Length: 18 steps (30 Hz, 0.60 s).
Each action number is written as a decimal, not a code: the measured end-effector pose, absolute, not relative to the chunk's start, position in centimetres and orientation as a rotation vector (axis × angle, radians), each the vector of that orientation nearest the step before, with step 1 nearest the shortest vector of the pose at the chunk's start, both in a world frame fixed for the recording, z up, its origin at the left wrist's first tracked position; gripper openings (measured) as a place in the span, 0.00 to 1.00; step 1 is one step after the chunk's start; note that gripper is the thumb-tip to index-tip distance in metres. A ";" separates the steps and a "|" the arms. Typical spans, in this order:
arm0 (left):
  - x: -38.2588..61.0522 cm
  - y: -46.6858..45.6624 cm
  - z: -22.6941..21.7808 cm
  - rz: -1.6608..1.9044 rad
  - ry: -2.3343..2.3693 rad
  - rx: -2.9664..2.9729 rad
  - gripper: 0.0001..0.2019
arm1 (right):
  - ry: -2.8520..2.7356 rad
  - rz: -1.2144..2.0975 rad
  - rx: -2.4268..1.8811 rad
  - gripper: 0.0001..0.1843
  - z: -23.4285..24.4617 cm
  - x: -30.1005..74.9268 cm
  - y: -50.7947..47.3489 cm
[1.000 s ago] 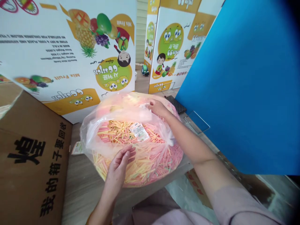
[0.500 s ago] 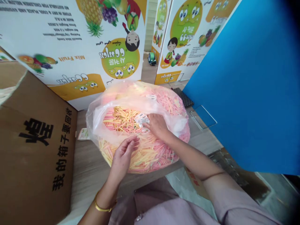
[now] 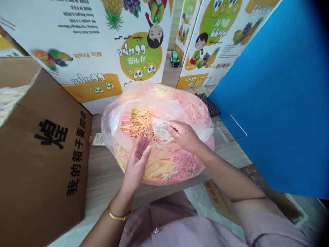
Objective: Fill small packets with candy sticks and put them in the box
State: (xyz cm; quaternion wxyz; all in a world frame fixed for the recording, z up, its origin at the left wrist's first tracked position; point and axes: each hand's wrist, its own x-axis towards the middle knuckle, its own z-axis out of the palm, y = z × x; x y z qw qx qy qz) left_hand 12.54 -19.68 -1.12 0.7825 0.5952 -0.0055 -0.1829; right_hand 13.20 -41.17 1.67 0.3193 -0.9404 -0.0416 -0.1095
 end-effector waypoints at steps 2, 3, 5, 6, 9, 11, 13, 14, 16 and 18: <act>12.6 -19.6 -1.3 -0.462 -0.029 1.204 0.27 | -0.230 -0.041 -2.320 0.22 2.2 13.5 -40.1; 12.6 -19.5 -1.4 -0.501 -0.022 1.174 0.25 | -0.278 0.066 -2.275 0.22 2.3 14.0 -39.6; 12.5 -19.2 -1.7 -0.526 0.051 1.148 0.22 | -0.313 0.153 -2.267 0.21 2.2 15.5 -38.5; 12.5 -19.0 -1.9 -0.509 0.108 1.145 0.21 | -0.304 0.126 -2.308 0.20 2.1 16.6 -37.8; 12.5 -18.6 -2.1 -0.423 0.208 1.150 0.22 | -0.317 -0.057 -2.529 0.17 1.7 20.3 -35.3; 12.4 -18.5 -2.1 -0.406 0.219 1.175 0.24 | -0.486 -0.104 -2.659 0.17 1.5 22.7 -33.1; 12.3 -18.4 -2.1 -0.417 0.247 1.218 0.25 | -0.615 -0.102 -2.759 0.16 1.2 24.7 -30.5; 12.3 -18.3 -2.1 -0.424 0.261 1.240 0.25 | -0.626 -0.069 -2.811 0.17 1.1 25.5 -29.2; 12.3 -18.2 -2.2 -0.431 0.263 1.268 0.26 | -0.587 0.019 -2.892 0.16 0.7 26.9 -26.9; 12.4 -18.1 -2.3 -0.437 0.246 1.268 0.26 | -0.570 0.050 -2.922 0.15 0.4 27.9 -25.2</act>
